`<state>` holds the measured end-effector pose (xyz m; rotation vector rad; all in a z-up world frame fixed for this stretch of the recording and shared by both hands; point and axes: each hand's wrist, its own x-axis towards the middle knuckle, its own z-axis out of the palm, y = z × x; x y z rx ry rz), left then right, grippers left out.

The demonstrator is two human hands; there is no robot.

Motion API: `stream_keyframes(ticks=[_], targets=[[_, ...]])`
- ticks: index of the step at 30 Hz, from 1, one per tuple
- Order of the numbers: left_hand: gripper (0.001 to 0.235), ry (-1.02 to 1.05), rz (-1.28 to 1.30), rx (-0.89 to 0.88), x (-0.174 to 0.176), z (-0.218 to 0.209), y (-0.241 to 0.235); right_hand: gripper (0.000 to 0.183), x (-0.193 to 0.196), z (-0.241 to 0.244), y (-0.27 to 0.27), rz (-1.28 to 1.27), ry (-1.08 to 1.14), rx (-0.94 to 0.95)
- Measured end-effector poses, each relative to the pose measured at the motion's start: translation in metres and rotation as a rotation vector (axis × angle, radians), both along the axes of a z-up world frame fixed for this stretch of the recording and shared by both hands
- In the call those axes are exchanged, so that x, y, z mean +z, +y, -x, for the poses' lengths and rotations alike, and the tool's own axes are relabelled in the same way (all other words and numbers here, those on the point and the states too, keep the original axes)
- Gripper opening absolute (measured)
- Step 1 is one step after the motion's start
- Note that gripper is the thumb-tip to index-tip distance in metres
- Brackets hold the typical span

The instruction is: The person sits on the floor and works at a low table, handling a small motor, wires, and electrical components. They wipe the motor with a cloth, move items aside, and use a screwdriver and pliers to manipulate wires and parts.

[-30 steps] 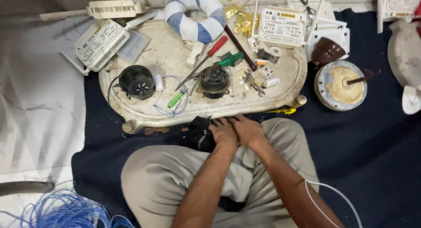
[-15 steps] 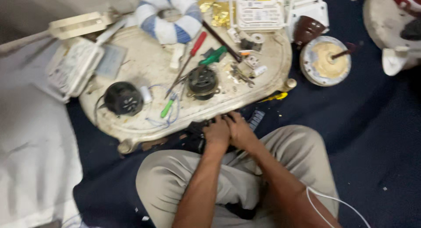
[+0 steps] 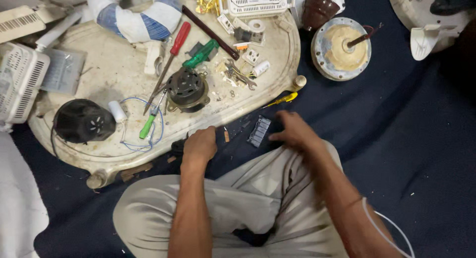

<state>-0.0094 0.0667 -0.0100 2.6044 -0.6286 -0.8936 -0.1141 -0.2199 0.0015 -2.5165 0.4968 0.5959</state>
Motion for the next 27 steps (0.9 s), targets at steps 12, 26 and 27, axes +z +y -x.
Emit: stream_keyframes(ticks=[12,26,27], targets=[[0.074,-0.063,-0.132,-0.152,-0.016,0.025,-0.043,0.047,-0.042,-0.013,0.003,-0.334,-0.039,-0.372],[0.040,-0.358,0.149,0.061,0.049,0.045,-0.042,0.019,-0.039,-0.010,-0.034,-1.756,-0.524,-1.393],[0.036,-0.434,0.033,0.110,0.056,0.041,-0.036,0.021,-0.041,-0.009,-0.034,-1.796,-0.506,-1.368]])
